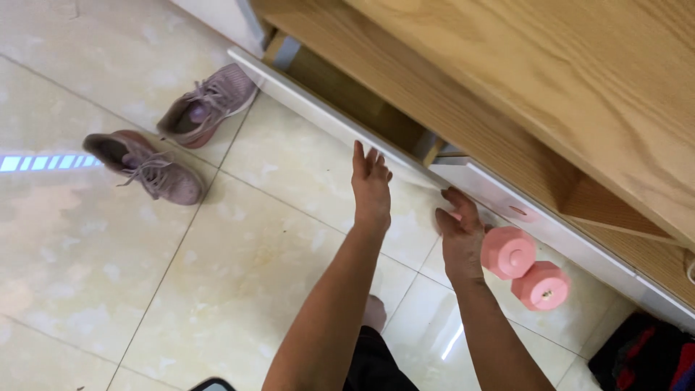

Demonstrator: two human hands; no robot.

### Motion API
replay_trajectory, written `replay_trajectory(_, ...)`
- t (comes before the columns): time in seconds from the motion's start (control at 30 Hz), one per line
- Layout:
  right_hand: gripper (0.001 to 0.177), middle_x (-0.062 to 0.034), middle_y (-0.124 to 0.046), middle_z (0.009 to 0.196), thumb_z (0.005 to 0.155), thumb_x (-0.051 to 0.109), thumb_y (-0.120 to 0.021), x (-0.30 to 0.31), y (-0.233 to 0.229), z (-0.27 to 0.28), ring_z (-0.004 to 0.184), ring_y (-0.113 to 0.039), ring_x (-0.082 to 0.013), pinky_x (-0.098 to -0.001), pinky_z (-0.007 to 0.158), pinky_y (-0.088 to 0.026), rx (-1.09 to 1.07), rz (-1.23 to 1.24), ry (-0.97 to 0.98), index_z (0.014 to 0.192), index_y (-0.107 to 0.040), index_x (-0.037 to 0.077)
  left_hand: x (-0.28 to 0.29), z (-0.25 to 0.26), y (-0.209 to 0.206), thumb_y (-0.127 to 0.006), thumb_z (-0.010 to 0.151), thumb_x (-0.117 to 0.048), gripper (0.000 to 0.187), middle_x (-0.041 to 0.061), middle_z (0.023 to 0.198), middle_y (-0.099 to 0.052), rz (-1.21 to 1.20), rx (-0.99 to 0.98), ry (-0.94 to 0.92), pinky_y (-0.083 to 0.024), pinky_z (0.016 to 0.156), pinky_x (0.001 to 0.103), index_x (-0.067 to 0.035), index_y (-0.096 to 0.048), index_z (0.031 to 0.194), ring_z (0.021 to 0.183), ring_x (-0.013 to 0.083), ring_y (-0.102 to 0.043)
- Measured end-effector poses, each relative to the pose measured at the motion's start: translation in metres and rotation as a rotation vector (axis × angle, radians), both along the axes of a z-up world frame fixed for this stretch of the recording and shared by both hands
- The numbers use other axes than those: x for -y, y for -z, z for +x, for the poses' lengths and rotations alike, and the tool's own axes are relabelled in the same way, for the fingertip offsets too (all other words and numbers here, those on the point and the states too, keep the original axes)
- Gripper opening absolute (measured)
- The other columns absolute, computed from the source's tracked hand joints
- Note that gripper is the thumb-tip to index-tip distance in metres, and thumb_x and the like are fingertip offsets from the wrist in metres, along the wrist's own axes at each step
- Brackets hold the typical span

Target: Tidying up a room by picking up clothes, organizing drawers, and moving objects.

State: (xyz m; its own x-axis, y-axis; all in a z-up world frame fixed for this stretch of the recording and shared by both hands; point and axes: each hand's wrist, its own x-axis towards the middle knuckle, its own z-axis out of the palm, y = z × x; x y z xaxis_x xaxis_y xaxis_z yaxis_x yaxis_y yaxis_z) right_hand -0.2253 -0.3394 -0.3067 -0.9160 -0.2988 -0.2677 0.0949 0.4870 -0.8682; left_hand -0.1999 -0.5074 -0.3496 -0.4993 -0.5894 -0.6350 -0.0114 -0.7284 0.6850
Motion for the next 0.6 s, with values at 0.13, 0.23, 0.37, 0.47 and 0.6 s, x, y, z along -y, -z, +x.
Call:
replay_trajectory(0.13, 0.043, -0.0022, -0.066, 0.134, 0.092, 0.003, -0.064, -0.035, 0.027, -0.002, 0.115, -0.061, -0.0161, -0.0302, 0.096, -0.051, 0.103, -0.027, 0.107, 0.134, -0.061, 0.008, 0.000, -0.035, 0.019, -0.036, 0.092, 0.005, 0.077, 0.011, 0.171, -0.022, 0.032, -0.145, 0.052, -0.036, 0.114, 0.036, -0.012, -0.014, 0.164, 0.155, 0.0289, -0.027)
replay_trajectory(0.23, 0.042, -0.0048, -0.065, 0.134, 0.091, 0.000, -0.065, -0.053, 0.037, -0.003, 0.122, -0.058, -0.0167, -0.0308, 0.102, -0.048, -0.005, -0.055, 0.057, 0.133, -0.063, 0.007, 0.003, -0.056, 0.009, -0.037, 0.085, 0.009, 0.085, 0.008, 0.171, -0.019, 0.046, -0.139, 0.092, -0.036, 0.112, 0.034, -0.014, -0.014, 0.164, 0.156, 0.0273, -0.022)
replay_trajectory(0.37, 0.038, -0.0083, -0.064, 0.133, 0.091, -0.001, -0.067, -0.063, 0.031, -0.002, 0.126, -0.056, -0.0192, -0.0315, 0.106, -0.047, -0.148, 0.038, -0.040, 0.128, -0.066, 0.006, -0.002, -0.057, 0.030, -0.037, 0.081, 0.012, 0.089, 0.006, 0.173, -0.017, 0.063, -0.204, 0.055, -0.043, 0.096, 0.026, -0.013, -0.018, 0.164, 0.154, 0.0246, -0.023)
replay_trajectory(0.47, 0.038, -0.0063, -0.064, 0.131, 0.092, 0.000, -0.066, -0.078, 0.035, -0.002, 0.125, -0.058, -0.0177, -0.0301, 0.103, -0.048, -0.015, -0.028, 0.061, 0.130, -0.064, 0.006, -0.017, -0.051, 0.040, -0.039, 0.080, 0.014, 0.089, 0.008, 0.170, -0.022, 0.044, -0.255, 0.055, -0.042, 0.078, 0.024, -0.013, -0.018, 0.162, 0.152, 0.0211, -0.033)
replay_trajectory(0.6, 0.041, -0.0034, -0.066, 0.128, 0.091, 0.001, -0.068, -0.136, 0.054, -0.002, 0.120, -0.062, -0.0168, -0.0299, 0.098, -0.052, 0.065, -0.060, 0.155, 0.131, -0.062, 0.008, -0.100, -0.034, 0.092, -0.046, 0.082, 0.011, 0.085, 0.012, 0.156, -0.048, 0.054, -0.112, 0.188, -0.043, 0.069, 0.022, -0.013, -0.032, 0.162, 0.099, 0.0228, -0.042)
